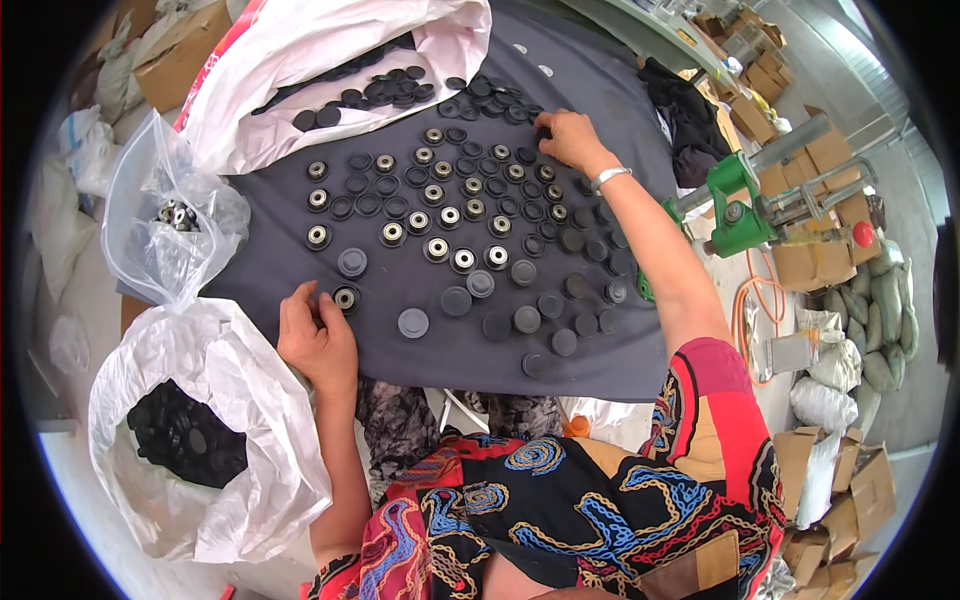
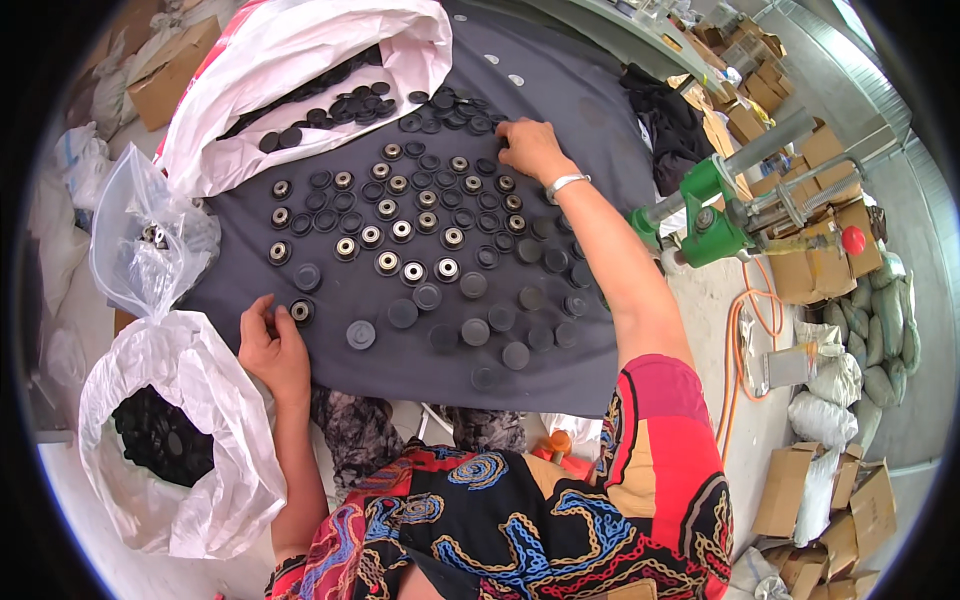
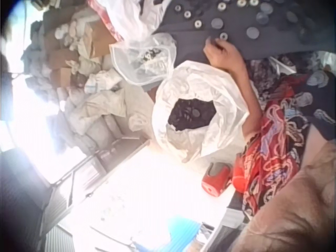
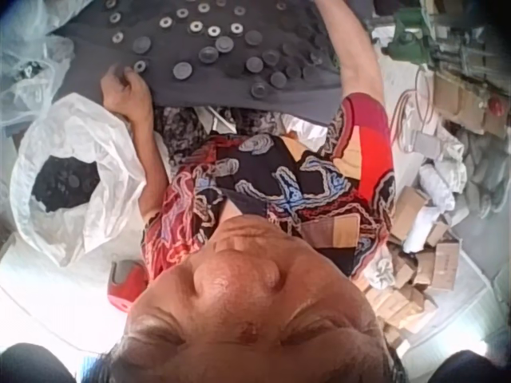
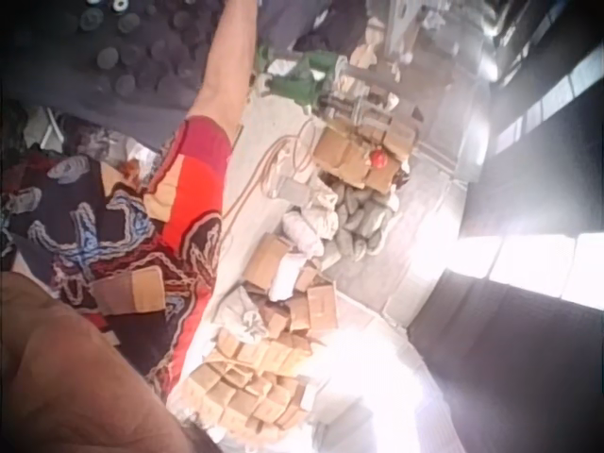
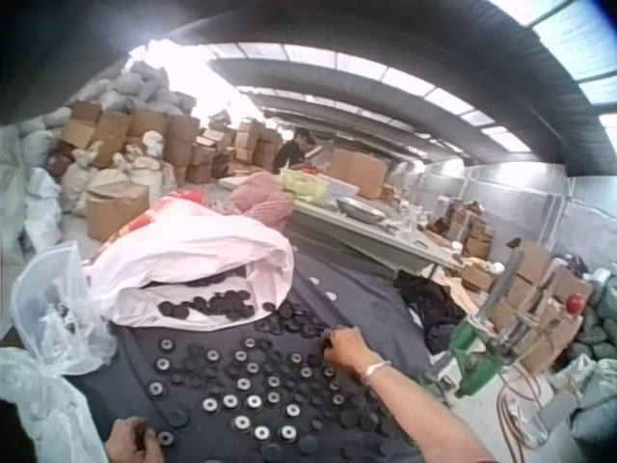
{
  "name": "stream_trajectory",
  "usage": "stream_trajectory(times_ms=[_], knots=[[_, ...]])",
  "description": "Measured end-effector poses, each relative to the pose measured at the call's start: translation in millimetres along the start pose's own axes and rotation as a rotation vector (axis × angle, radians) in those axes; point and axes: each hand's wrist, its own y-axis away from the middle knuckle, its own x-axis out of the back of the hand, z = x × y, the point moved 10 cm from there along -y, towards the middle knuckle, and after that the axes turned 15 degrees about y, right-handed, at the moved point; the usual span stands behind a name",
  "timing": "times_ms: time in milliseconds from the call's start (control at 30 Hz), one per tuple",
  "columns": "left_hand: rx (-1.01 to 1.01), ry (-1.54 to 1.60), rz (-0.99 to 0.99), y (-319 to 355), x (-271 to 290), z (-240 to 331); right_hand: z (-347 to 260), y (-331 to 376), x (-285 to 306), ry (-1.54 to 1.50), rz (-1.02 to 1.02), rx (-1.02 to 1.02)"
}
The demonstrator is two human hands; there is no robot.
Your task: The person sorts small black circular objects, likely washers or bottle caps, on a gray table. They pick up items from a white bag and arrange them into neat rows on the table surface.
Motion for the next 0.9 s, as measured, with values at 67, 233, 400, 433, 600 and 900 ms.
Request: stream_trajectory(times_ms=[67,233,400,433,600,900], knots=[[-0.023,0.007,0.010,-0.1,-1.3,2.2,8.9,0.8,5.8,-0.138,0.150,-0.054],[-0.022,-0.016,0.020,0.7,4.2,2.5,-7.7,7.6,6.1,0.067,-0.033,-0.026],[-0.024,-0.031,0.000,-1.7,1.4,5.1,-4.3,9.7,-4.5,0.226,-0.116,0.033],[-0.026,-0.021,0.004,-1.4,0.1,4.9,-1.4,8.5,-6.8,0.225,-0.131,0.032],[-0.052,-0.024,0.020,0.6,1.4,3.6,-4.9,18.7,0.2,-0.064,-0.186,0.016],[-0.009,-0.026,-0.006,0.8,0.1,-1.6,-22.9,45.6,11.0,-0.081,-0.263,0.006]])
